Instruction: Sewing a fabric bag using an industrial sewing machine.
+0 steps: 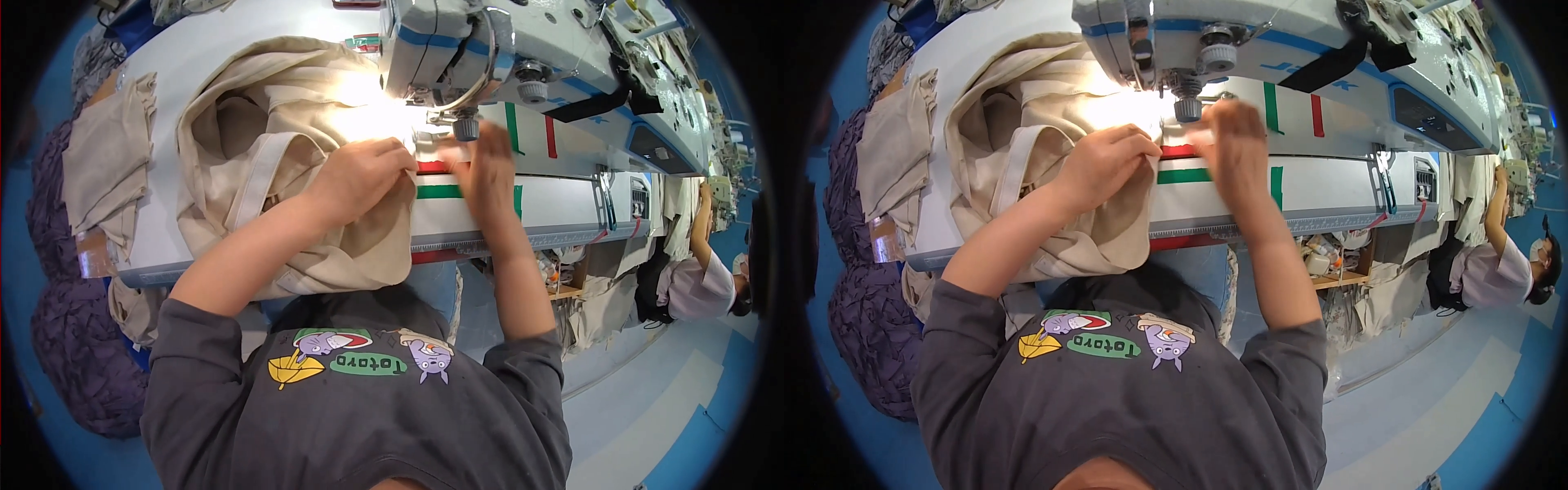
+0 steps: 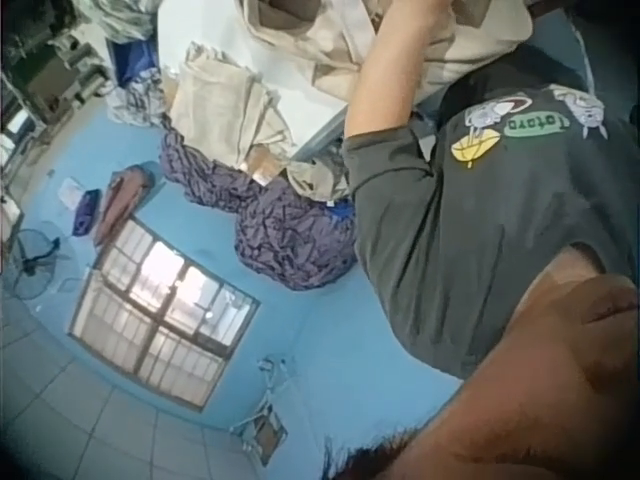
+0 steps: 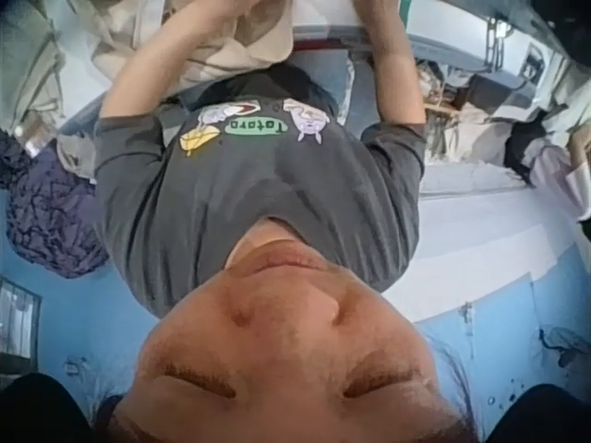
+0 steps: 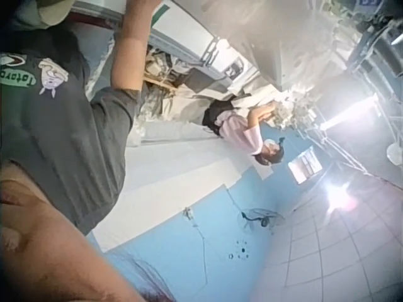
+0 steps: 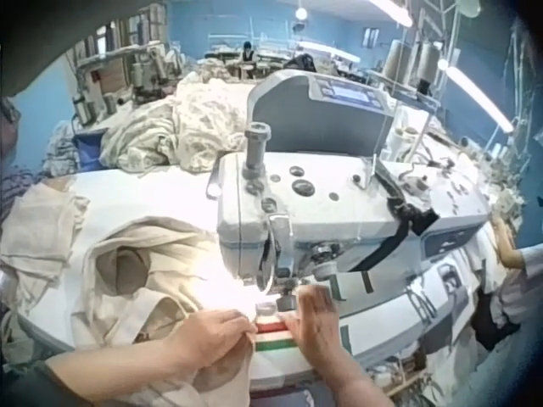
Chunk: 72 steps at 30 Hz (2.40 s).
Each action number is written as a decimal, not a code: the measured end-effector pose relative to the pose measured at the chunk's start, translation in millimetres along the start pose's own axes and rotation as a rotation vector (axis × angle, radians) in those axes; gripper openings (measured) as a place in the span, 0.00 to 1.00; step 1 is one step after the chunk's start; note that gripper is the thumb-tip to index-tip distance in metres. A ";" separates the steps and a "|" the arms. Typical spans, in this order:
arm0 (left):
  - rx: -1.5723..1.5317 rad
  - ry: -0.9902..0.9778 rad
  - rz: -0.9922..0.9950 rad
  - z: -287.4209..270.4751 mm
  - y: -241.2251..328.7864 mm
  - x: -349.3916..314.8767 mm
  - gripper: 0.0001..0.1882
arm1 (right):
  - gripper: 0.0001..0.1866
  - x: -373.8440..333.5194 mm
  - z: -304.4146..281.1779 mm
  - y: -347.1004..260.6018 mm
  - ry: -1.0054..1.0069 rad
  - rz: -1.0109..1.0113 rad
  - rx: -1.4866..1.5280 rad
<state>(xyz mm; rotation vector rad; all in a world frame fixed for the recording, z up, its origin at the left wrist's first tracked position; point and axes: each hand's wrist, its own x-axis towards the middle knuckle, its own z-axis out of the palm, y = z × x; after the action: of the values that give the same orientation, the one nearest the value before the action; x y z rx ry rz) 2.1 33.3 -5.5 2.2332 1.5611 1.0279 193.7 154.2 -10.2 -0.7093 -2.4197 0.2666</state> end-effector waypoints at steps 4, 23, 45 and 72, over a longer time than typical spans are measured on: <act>-0.007 -0.011 -0.187 -8.2 11.6 -20.1 0.22 | 0.32 -1.4 38.3 13.7 0.025 -0.024 0.037; 0.375 0.053 -0.231 -23.2 -25.2 -37.5 0.25 | 0.05 -26.5 -12.4 -71.4 -0.339 -0.339 0.165; 1.215 -0.189 -0.369 -194.8 -103.6 -30.8 0.23 | 0.07 -21.1 -27.2 -91.9 -0.786 -0.154 0.648; 0.459 -0.477 -0.453 -75.1 -31.2 -4.5 0.47 | 0.05 -53.2 -39.4 -99.0 -0.573 -0.246 0.089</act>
<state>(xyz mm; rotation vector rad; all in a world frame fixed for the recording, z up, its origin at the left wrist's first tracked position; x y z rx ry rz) -70.8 27.0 30.3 2.0011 2.0554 0.0044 211.1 43.2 29.2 -0.3115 -2.9762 0.5312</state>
